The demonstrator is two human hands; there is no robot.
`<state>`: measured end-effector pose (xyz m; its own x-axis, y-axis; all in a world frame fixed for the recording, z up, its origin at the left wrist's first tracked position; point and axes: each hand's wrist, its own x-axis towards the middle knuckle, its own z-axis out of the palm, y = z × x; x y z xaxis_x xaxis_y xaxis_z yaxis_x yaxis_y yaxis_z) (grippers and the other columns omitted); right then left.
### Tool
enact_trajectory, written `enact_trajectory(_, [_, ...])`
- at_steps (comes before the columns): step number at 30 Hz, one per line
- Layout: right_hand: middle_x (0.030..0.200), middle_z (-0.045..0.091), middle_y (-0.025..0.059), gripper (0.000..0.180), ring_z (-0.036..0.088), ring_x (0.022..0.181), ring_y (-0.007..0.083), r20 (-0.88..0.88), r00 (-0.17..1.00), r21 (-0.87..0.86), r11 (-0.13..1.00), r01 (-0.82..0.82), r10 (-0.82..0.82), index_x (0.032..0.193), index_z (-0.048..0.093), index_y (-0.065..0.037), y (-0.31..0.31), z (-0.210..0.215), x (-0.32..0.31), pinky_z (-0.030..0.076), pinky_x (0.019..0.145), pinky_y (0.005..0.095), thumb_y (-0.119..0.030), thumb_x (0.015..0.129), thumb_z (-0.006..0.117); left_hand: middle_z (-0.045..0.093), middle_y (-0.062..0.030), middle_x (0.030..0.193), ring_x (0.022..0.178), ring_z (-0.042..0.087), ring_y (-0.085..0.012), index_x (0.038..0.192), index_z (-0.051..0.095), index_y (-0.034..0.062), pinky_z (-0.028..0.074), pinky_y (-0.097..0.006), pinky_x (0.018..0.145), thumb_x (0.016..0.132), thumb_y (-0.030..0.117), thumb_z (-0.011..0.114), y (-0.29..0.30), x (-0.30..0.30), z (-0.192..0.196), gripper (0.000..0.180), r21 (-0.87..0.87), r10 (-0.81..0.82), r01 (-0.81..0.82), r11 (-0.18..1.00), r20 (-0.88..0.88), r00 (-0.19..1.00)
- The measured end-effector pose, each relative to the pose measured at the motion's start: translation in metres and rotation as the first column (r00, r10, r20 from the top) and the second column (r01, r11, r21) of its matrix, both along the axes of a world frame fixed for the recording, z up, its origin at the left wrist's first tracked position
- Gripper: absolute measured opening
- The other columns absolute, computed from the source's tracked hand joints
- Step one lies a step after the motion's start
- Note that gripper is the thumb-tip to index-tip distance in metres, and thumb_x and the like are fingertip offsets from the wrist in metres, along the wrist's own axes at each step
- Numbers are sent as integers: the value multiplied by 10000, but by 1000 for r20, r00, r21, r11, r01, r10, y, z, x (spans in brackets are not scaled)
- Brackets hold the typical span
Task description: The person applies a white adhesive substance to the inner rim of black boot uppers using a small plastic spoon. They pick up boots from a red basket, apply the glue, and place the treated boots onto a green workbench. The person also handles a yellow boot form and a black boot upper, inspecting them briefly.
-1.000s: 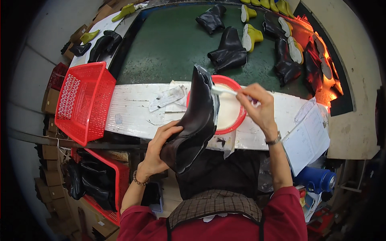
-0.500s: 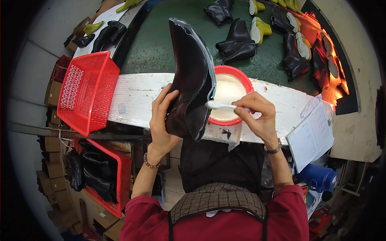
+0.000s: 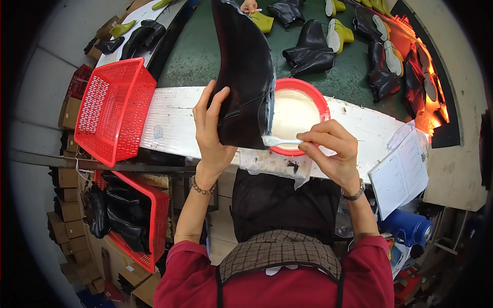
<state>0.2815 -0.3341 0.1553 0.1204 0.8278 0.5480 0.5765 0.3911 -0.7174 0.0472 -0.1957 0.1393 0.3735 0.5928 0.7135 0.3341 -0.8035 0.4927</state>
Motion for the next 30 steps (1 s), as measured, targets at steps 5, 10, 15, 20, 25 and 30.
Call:
enact_trajectory(5, [815,693,64,118,631,668,140,-211,976,-267,958,-101,44,964,789,-26,-1,5,-1,494,621,277,-75,856,794,464,-206,1486,1397,460,-368,1445,511,-7,399,-417,1144,770,-147,655,-3,-3,-2,704,-10,69,-69,998,-58,996])
enact_trajectory(10, [858,724,55,118,669,692,216,258,936,-223,928,299,-239,913,790,-71,18,-11,34,494,601,333,-181,874,770,658,-208,1170,969,691,-282,1333,554,-100,549,-374,876,700,-179,577,3,-65,6,638,-635,9,81,769,137,990])
enact_trajectory(15, [839,682,37,107,670,778,230,565,804,-206,912,354,-184,895,775,-95,22,-18,57,511,663,348,-186,840,785,702,-325,1001,635,704,-323,1243,554,-180,571,-357,525,530,-37,552,4,-111,33,727,-855,-150,510,95,494,857])
enact_trajectory(20, [884,706,26,156,654,808,182,89,994,-99,992,77,-68,966,787,-105,36,5,47,471,754,325,-128,814,818,569,-480,1122,688,642,-579,1314,421,-252,564,-433,361,522,-48,577,-2,-134,-6,832,-710,-60,668,-222,694,718])
enact_trajectory(25, [923,723,23,169,658,894,171,48,996,44,996,-82,80,967,785,-103,59,7,31,418,867,335,-97,803,827,572,-460,1181,665,674,-522,1366,408,-209,572,-460,396,507,-117,564,-13,-135,-29,878,-439,93,838,-324,866,490])
enact_trajectory(30, [934,678,13,189,592,846,146,-106,992,-77,994,-73,65,982,783,-69,39,-20,37,449,798,300,-20,801,803,580,-455,1167,690,667,-537,1391,387,-195,568,-486,406,523,-126,592,-13,-141,-27,894,-305,62,906,-295,940,336])
